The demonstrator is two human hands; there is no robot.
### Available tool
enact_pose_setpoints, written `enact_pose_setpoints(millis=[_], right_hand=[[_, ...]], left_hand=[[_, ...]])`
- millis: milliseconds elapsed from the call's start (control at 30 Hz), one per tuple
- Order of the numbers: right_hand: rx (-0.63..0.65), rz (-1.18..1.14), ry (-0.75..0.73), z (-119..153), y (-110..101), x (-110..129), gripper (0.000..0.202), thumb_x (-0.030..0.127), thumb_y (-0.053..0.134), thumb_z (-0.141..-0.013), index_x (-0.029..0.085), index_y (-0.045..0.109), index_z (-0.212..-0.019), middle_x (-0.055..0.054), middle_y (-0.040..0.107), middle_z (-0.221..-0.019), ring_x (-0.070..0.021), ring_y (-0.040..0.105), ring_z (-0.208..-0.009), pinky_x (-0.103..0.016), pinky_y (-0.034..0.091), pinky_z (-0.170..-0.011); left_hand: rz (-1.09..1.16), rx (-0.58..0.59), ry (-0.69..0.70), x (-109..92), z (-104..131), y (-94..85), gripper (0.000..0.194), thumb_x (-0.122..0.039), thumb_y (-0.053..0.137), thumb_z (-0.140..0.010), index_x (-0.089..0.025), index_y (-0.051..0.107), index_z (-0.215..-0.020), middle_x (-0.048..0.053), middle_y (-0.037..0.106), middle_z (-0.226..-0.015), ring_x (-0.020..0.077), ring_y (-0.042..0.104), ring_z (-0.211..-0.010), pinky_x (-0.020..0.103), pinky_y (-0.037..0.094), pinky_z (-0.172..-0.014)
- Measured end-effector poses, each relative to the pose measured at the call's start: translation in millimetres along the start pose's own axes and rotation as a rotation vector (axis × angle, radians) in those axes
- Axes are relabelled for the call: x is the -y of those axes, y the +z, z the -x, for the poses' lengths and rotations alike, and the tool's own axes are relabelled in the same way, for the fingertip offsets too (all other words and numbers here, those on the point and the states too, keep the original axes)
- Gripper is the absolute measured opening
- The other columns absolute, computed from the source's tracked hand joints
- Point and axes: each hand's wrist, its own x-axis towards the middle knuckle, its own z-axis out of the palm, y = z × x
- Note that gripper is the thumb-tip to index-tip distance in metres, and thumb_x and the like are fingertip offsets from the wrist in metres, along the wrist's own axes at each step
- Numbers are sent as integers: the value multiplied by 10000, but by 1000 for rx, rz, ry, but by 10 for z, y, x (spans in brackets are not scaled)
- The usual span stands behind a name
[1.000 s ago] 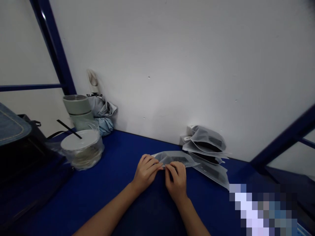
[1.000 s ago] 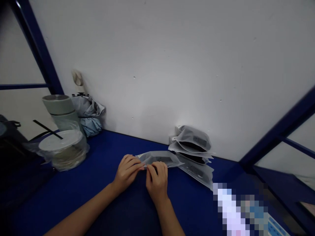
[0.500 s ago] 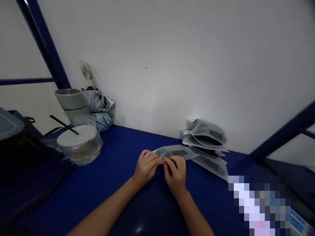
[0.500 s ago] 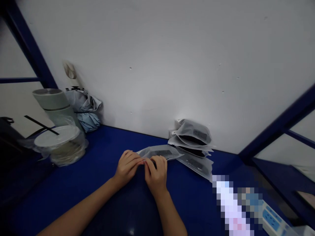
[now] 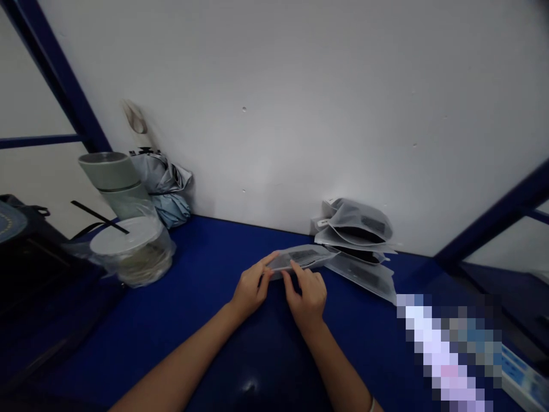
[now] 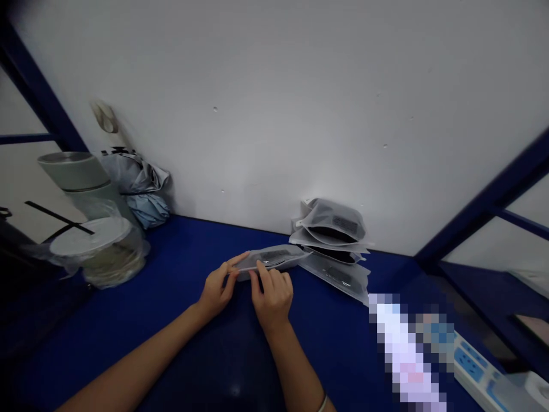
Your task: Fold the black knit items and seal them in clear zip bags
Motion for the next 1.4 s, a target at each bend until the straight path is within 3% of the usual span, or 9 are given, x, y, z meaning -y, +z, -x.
enact_pose_setpoints(millis=[233,367,533,767,900,967,1100,1267,1400], right_hand=[[137,1,319,66,58,-2,425,388,540,-777,130,525,-1115,62,526,-491,-59,474,-374,-178,365,-421],[122,-54,416,46,55,-1,539,441,550,-744,127,448,-1170,-6,593,-675,-118,576,-567,-212,446,-516],[7,-200,520,40,56,5,643,424,627,-681,143,382,-1206,-88,563,-915,-178,574,-836,-273,503,-639],[41,-190,362,51,45,27,555,338,541,-777,164,368,-1274,-142,471,-1117,-221,477,-1051,-387,445,-859],[44,-205,299,58,28,20,523,318,478,-811,152,354,-1291,-158,444,-1165,-239,449,-1087,-417,435,-868],[53,-209,281,60,22,28,511,299,464,-815,136,358,-1288,-169,434,-1182,-244,437,-1099,-421,432,-870],[94,-199,233,59,21,75,546,307,499,-792,144,350,-1291,-166,427,-1208,-252,427,-1110,-433,426,-876],[123,-194,196,43,27,107,582,334,531,-772,163,343,-1296,-155,448,-1198,-249,435,-1105,-433,422,-885],[134,-223,193,37,27,97,529,288,525,-785,165,378,-1278,-148,467,-1192,-232,443,-1096,-409,424,-888]], left_hand=[[-47,-8,-44,-34,2,7,110,-140,382,-855,-173,474,-804,116,620,-1079,136,653,-773,219,519,-630],[-68,-20,-32,-51,15,7,115,-147,385,-857,-169,490,-815,110,640,-1036,151,640,-853,241,522,-688],[-46,-73,21,-85,23,20,106,-124,403,-844,-166,500,-828,98,651,-1010,143,630,-883,243,511,-720],[71,-123,99,-142,56,11,157,-118,393,-831,-153,532,-894,98,654,-972,157,620,-902,259,505,-728],[241,-40,135,-149,86,-16,310,-199,274,-878,-137,559,-983,118,631,-1026,186,591,-968,328,491,-796],[311,-50,48,-153,90,-15,367,-218,223,-896,-140,567,-998,105,639,-1002,172,601,-934,315,499,-779],[377,-145,-271,-156,45,16,367,-242,213,-913,-149,566,-956,66,644,-859,120,615,-739,225,503,-603],[228,-52,-310,-112,-29,45,313,-323,399,-862,-151,559,-1068,111,528,-1090,173,552,-929,300,477,-760],[323,49,-231,-78,-33,50,363,-307,312,-892,-184,496,-1180,110,476,-1213,199,468,-1106,377,383,-937]])
